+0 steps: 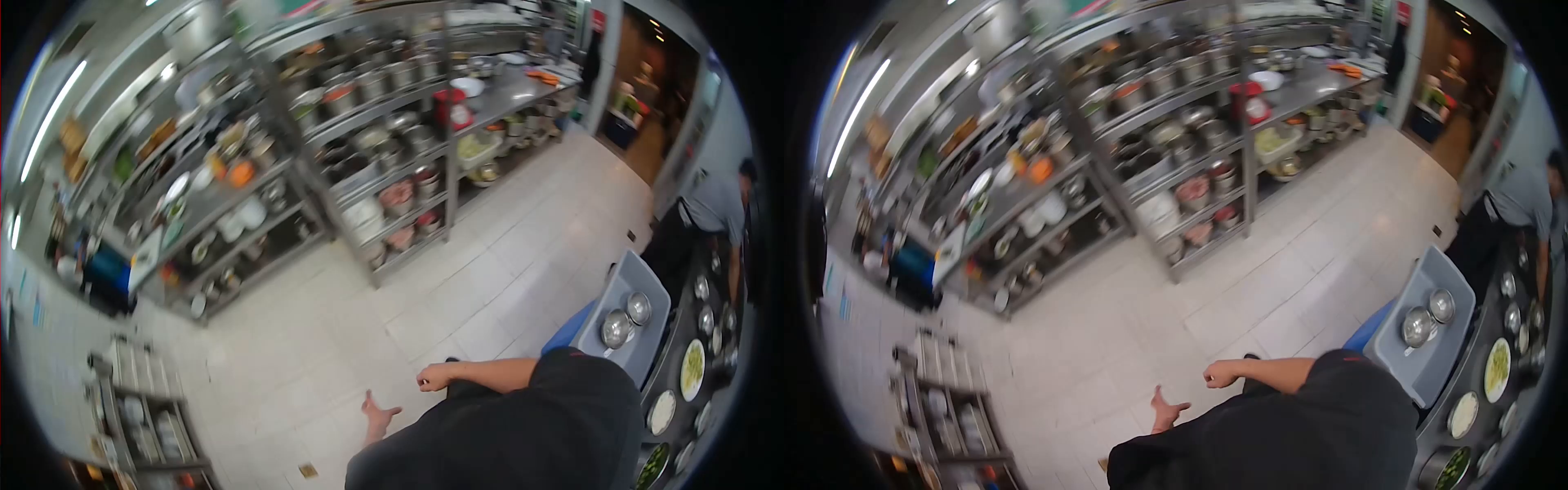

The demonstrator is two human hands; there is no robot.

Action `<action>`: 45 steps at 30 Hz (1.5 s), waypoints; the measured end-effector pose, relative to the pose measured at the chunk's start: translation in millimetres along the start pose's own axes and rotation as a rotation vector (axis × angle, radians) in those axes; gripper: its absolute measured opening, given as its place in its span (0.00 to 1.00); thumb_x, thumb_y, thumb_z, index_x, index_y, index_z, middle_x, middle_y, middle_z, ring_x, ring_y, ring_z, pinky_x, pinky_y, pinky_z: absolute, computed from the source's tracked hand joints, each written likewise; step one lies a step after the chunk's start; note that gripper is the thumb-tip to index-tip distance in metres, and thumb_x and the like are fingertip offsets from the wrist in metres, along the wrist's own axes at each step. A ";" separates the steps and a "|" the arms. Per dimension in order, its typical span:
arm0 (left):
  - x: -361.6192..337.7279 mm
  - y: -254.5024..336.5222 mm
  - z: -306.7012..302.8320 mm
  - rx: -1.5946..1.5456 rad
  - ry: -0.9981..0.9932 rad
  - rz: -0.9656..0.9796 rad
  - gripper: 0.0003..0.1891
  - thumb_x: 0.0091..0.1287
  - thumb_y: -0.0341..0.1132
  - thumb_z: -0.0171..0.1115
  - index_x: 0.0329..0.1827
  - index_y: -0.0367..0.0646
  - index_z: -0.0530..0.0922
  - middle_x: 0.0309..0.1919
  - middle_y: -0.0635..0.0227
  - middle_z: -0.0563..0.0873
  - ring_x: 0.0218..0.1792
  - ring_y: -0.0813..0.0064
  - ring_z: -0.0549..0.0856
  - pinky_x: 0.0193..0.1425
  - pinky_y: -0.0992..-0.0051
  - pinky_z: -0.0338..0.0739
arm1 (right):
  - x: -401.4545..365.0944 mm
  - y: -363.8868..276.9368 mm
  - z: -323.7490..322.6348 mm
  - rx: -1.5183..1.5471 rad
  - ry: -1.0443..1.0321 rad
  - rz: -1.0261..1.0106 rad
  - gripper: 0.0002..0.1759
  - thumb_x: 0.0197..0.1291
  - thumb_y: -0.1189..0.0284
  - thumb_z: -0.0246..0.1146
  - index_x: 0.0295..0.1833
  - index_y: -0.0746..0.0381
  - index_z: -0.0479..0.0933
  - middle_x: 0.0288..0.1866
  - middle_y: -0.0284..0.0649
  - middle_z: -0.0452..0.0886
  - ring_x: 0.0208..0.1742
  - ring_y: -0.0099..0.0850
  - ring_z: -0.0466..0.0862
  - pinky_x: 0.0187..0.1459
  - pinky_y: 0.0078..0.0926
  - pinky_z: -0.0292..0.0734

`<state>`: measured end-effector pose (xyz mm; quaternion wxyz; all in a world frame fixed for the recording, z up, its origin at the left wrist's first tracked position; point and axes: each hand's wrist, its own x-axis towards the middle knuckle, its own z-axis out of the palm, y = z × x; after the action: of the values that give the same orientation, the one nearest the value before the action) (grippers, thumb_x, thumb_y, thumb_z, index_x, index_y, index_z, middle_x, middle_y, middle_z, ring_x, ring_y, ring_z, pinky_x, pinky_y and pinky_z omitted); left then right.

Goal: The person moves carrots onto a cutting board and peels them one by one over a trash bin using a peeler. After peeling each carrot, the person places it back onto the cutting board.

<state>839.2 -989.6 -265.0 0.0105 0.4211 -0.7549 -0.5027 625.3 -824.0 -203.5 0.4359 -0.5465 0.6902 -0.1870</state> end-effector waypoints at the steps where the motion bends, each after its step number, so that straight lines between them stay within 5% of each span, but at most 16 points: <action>1: 37.1 17.0 34.8 0.345 0.015 0.455 0.48 0.48 0.24 0.75 0.75 0.50 0.60 0.70 0.43 0.62 0.61 0.45 0.75 0.57 0.59 0.80 | -22.8 22.5 -14.3 0.004 0.069 0.103 0.19 0.60 0.60 0.58 0.45 0.64 0.82 0.42 0.52 0.85 0.46 0.50 0.84 0.49 0.46 0.78; 5: 152.5 163.2 118.1 0.220 -0.393 0.567 0.23 0.57 0.29 0.71 0.55 0.32 0.78 0.50 0.47 0.83 0.39 0.58 0.89 0.45 0.66 0.85 | -111.4 132.6 -85.2 0.037 0.259 0.430 0.17 0.60 0.62 0.58 0.46 0.64 0.81 0.42 0.53 0.85 0.46 0.50 0.85 0.48 0.45 0.79; 7: 173.2 256.4 134.2 0.243 -0.483 0.100 0.12 0.64 0.32 0.65 0.43 0.28 0.82 0.29 0.52 0.87 0.22 0.61 0.87 0.43 0.66 0.85 | -163.9 149.6 -124.1 0.154 0.586 0.515 0.17 0.61 0.62 0.59 0.46 0.64 0.81 0.40 0.53 0.85 0.44 0.50 0.85 0.47 0.45 0.79; 9: 225.5 278.9 163.7 0.489 -0.383 0.115 0.13 0.67 0.33 0.61 0.37 0.27 0.82 0.19 0.54 0.85 0.17 0.58 0.85 0.42 0.68 0.85 | -202.0 180.7 -159.3 0.199 0.707 0.548 0.17 0.61 0.62 0.60 0.46 0.64 0.81 0.38 0.53 0.86 0.43 0.50 0.85 0.47 0.45 0.79; 12: 291.0 269.4 205.2 0.515 -0.473 -0.022 0.19 0.62 0.37 0.67 0.49 0.28 0.80 0.29 0.49 0.88 0.27 0.53 0.89 0.45 0.66 0.85 | -251.3 226.5 -206.3 0.298 0.926 0.561 0.16 0.62 0.63 0.60 0.46 0.64 0.81 0.36 0.52 0.86 0.41 0.49 0.86 0.46 0.43 0.80; 17: 367.9 332.2 328.4 0.644 -0.437 0.498 0.50 0.52 0.44 0.75 0.74 0.30 0.56 0.63 0.38 0.74 0.65 0.44 0.74 0.70 0.60 0.70 | -319.0 362.2 -234.6 0.423 1.183 0.783 0.13 0.62 0.65 0.60 0.43 0.64 0.82 0.35 0.52 0.85 0.37 0.46 0.85 0.42 0.39 0.80; 23: 444.5 677.7 522.8 0.440 -0.216 0.986 0.41 0.63 0.43 0.66 0.73 0.28 0.58 0.70 0.38 0.64 0.72 0.42 0.63 0.76 0.56 0.59 | -398.5 473.8 -122.5 0.319 1.184 1.262 0.16 0.57 0.66 0.59 0.30 0.71 0.78 0.27 0.57 0.82 0.28 0.49 0.84 0.35 0.43 0.81; 27: 511.5 834.3 604.4 0.646 0.115 1.062 0.44 0.64 0.53 0.62 0.73 0.26 0.58 0.73 0.37 0.61 0.75 0.43 0.60 0.77 0.57 0.56 | -433.4 474.2 -74.6 1.021 1.253 1.319 0.19 0.59 0.67 0.57 0.21 0.70 0.76 0.17 0.51 0.77 0.10 0.38 0.77 0.16 0.36 0.75; 29: 527.8 891.4 654.3 0.657 0.240 0.590 0.47 0.63 0.56 0.62 0.73 0.25 0.58 0.74 0.37 0.60 0.75 0.44 0.59 0.78 0.58 0.56 | -448.5 497.0 -43.4 0.930 0.608 1.275 0.16 0.60 0.62 0.55 0.35 0.63 0.83 0.35 0.53 0.86 0.32 0.38 0.87 0.34 0.42 0.83; 31: 518.0 906.3 743.4 0.911 0.230 0.664 0.48 0.62 0.59 0.61 0.73 0.28 0.59 0.72 0.36 0.63 0.74 0.44 0.63 0.76 0.57 0.58 | -454.8 541.2 -38.4 1.097 0.621 1.313 0.17 0.62 0.62 0.55 0.34 0.62 0.83 0.31 0.50 0.85 0.31 0.37 0.87 0.32 0.42 0.82; 32: 442.1 969.1 732.7 0.801 -0.382 0.857 0.43 0.64 0.57 0.62 0.73 0.32 0.63 0.70 0.39 0.67 0.72 0.47 0.67 0.75 0.58 0.62 | -458.4 571.8 -39.0 1.260 0.595 1.325 0.17 0.63 0.62 0.54 0.32 0.61 0.83 0.28 0.48 0.83 0.30 0.36 0.86 0.30 0.43 0.82; 34: 430.1 928.0 843.2 0.434 -0.913 1.435 0.29 0.66 0.46 0.65 0.65 0.38 0.73 0.64 0.50 0.77 0.65 0.50 0.75 0.73 0.61 0.66 | -462.3 609.6 -44.2 1.611 0.480 1.310 0.19 0.66 0.63 0.53 0.29 0.60 0.83 0.21 0.43 0.81 0.27 0.35 0.85 0.25 0.44 0.82; 35: 381.7 953.9 854.7 0.401 -1.311 1.424 0.28 0.68 0.47 0.63 0.66 0.40 0.73 0.67 0.52 0.75 0.67 0.53 0.74 0.73 0.60 0.66 | -480.9 626.6 -73.1 1.486 0.467 1.307 0.19 0.67 0.63 0.52 0.31 0.60 0.84 0.25 0.45 0.83 0.29 0.35 0.86 0.25 0.45 0.82; 38: 351.3 980.6 913.2 0.679 -1.406 1.504 0.24 0.67 0.44 0.64 0.62 0.39 0.77 0.66 0.51 0.75 0.66 0.55 0.75 0.74 0.60 0.65 | -601.2 746.6 -272.1 0.849 0.440 1.473 0.17 0.62 0.64 0.56 0.37 0.66 0.85 0.41 0.55 0.86 0.44 0.48 0.86 0.45 0.46 0.81; 42: 418.0 1026.6 936.3 0.383 -0.730 1.369 0.19 0.66 0.39 0.64 0.56 0.39 0.79 0.63 0.47 0.76 0.66 0.48 0.73 0.73 0.55 0.65 | -701.2 858.7 -542.9 0.398 1.477 1.317 0.16 0.62 0.63 0.59 0.40 0.66 0.82 0.38 0.57 0.84 0.42 0.51 0.85 0.46 0.45 0.79; 45: 511.0 1063.5 932.3 0.461 -0.225 1.165 0.21 0.65 0.38 0.64 0.59 0.38 0.78 0.64 0.41 0.73 0.68 0.41 0.69 0.72 0.52 0.64 | -736.9 916.6 -718.9 0.315 1.546 1.161 0.15 0.63 0.65 0.59 0.42 0.66 0.81 0.36 0.53 0.85 0.39 0.45 0.86 0.43 0.40 0.80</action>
<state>-564.9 -471.8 -117.6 0.1121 -0.1223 -0.9455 -0.2802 -479.7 0.1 -188.5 -0.0442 0.2156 0.9144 -0.3398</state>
